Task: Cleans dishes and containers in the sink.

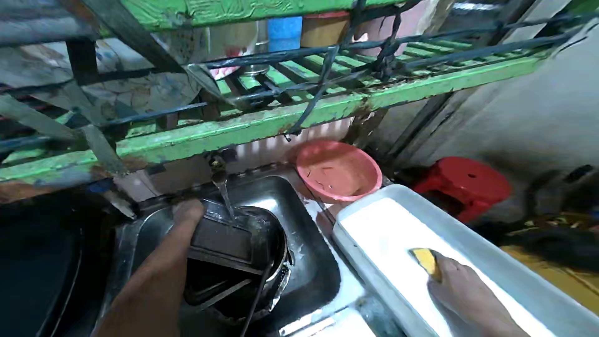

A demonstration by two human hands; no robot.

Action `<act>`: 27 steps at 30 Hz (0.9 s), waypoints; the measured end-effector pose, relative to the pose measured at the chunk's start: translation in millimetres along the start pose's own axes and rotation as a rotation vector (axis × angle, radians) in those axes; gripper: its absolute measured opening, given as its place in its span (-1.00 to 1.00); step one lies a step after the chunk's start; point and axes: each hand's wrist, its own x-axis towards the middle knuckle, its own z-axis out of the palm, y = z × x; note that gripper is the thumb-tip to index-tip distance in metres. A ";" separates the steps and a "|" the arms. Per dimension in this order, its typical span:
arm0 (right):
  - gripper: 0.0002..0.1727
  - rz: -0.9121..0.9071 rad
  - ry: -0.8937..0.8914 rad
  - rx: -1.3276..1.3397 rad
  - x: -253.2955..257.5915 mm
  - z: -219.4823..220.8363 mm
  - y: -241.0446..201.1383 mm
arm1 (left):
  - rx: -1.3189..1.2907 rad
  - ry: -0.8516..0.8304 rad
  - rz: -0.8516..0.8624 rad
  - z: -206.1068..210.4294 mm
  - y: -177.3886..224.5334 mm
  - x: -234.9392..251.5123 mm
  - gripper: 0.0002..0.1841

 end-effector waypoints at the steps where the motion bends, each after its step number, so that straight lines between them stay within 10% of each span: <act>1: -0.16 0.000 0.004 -0.006 0.1 -0.1 -0.4 | -0.015 -0.014 -0.003 2.2 -1.2 -1.1 -0.49; 27: -0.19 -0.036 -0.012 0.038 -2.6 -6.1 -6.2 | -1.515 0.083 -0.231 49.3 -87.9 -133.9 -0.27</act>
